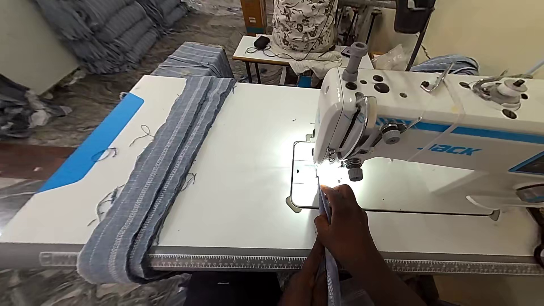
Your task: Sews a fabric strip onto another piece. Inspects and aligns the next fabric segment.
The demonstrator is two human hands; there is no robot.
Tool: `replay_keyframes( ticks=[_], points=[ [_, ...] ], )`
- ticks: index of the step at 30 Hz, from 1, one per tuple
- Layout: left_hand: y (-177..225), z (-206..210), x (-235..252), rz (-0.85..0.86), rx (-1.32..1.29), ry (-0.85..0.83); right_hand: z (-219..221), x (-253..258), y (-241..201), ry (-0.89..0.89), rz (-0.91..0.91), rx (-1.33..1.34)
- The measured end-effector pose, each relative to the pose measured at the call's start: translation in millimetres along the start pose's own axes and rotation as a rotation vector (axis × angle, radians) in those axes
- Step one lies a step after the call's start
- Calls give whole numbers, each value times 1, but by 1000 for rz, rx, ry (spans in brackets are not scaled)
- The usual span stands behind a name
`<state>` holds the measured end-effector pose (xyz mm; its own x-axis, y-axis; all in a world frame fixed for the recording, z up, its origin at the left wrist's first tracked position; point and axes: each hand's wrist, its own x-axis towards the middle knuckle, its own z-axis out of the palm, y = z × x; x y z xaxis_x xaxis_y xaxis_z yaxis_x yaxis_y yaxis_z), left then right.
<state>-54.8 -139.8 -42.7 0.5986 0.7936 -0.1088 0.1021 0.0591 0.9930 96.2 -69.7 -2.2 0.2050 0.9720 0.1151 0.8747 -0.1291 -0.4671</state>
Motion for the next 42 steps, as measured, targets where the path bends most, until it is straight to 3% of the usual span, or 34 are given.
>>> replay_keyframes(
  ticks=[42],
  points=[
    [-1,-4,0,-3,27,-12,3,-1,0,11,17,-1]
  ],
)
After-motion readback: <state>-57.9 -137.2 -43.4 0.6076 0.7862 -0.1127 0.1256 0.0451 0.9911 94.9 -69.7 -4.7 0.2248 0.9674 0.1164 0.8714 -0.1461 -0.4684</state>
